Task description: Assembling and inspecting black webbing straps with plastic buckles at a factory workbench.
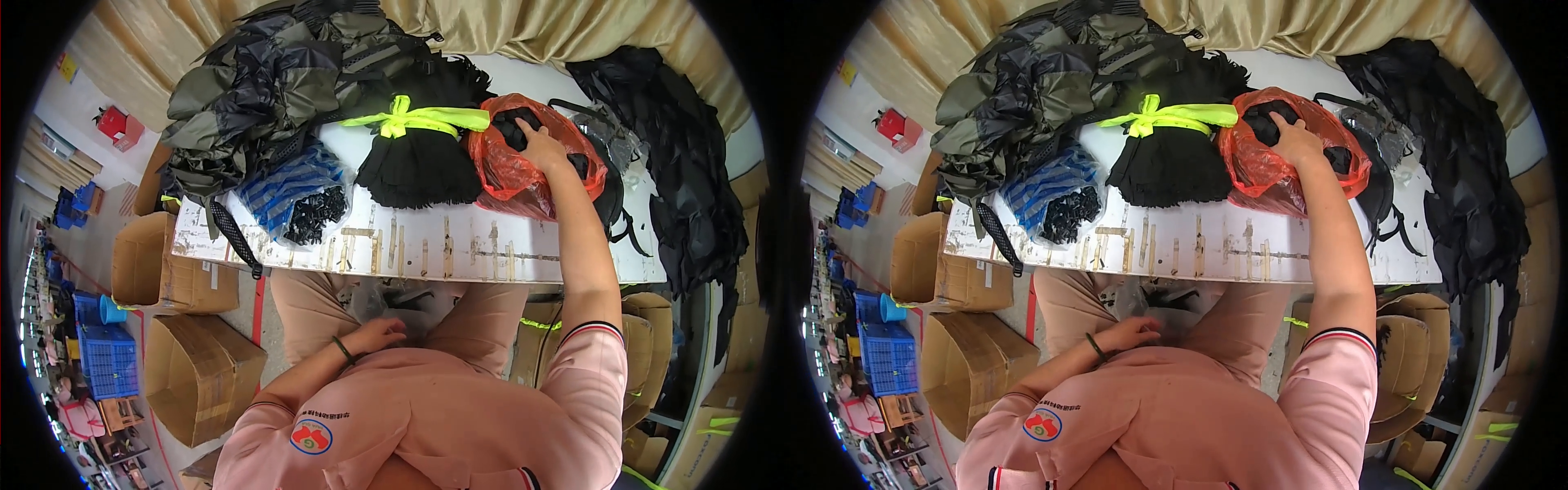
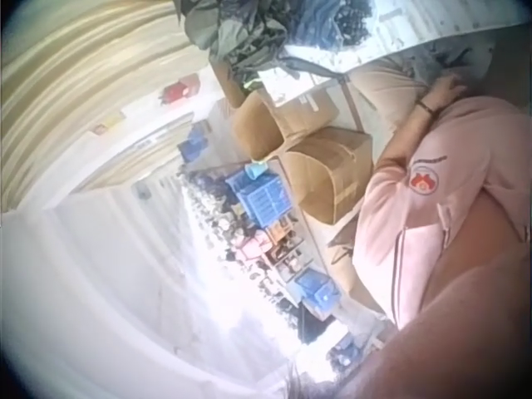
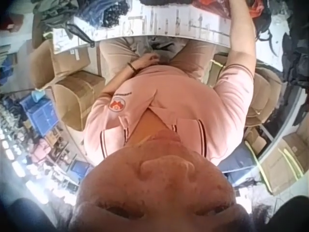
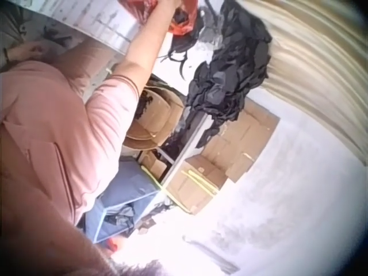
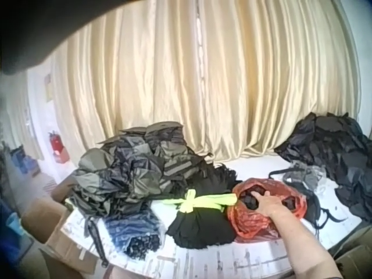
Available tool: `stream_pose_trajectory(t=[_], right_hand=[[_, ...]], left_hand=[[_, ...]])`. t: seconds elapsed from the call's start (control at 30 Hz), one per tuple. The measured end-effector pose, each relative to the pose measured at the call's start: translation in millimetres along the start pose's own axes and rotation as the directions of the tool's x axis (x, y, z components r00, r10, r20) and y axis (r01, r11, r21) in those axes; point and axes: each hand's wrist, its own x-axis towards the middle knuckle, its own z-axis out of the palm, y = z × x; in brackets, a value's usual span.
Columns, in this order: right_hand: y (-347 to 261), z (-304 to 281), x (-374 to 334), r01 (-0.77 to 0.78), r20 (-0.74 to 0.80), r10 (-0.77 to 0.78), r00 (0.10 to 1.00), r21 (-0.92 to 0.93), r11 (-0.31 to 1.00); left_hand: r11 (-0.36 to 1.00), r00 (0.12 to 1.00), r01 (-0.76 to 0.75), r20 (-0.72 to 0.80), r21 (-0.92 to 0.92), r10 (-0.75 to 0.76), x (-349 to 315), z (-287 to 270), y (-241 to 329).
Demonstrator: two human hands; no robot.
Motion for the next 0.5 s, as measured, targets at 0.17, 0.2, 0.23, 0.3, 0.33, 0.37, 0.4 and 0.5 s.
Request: stream_pose_trajectory(t=[0.17,0.2,0.23,0.3,0.33,0.37,0.4,0.5], right_hand=[[16,37,29,0.003,-0.174,0.011,0.985,0.076,0.997],[20,37,33,0.007,-0.178,0.007,0.984,0.077,0.997],[20,35,31,0.067,-0.193,-0.047,0.98,0.099,0.993],[10,21,20,0.119,-0.223,-0.074,0.972,0.196,0.973],[14,19,20,0.12,-0.227,-0.074,0.971,0.195,0.973],[24,18,22,0.164,-0.301,-0.069,0.951,0.304,0.938],[33,16,22,0.213,-0.373,-0.053,0.926,0.405,0.889],[56,7,26,0.25,-0.384,-0.03,0.923,0.537,0.805]], left_hand=[[1.0,1.0,-0.014,0.017,-0.001,0.014,1,6,-1],[1.0,1.0,-0.012,0.012,0.005,0.012,0,5,0],[1.0,1.0,-0.008,0.005,0.004,0.008,-3,4,1],[0.999,0.999,0.041,0.005,-0.022,-0.041,-10,-1,5],[0.999,0.999,0.038,0.003,-0.021,-0.038,-12,-2,4],[1.0,1.0,0.015,-0.005,-0.025,-0.016,-13,-2,2],[1.0,1.0,-0.008,-0.012,-0.03,0.007,-14,-2,1],[0.999,1.0,0.022,0.013,-0.032,-0.022,-13,-2,-4]])
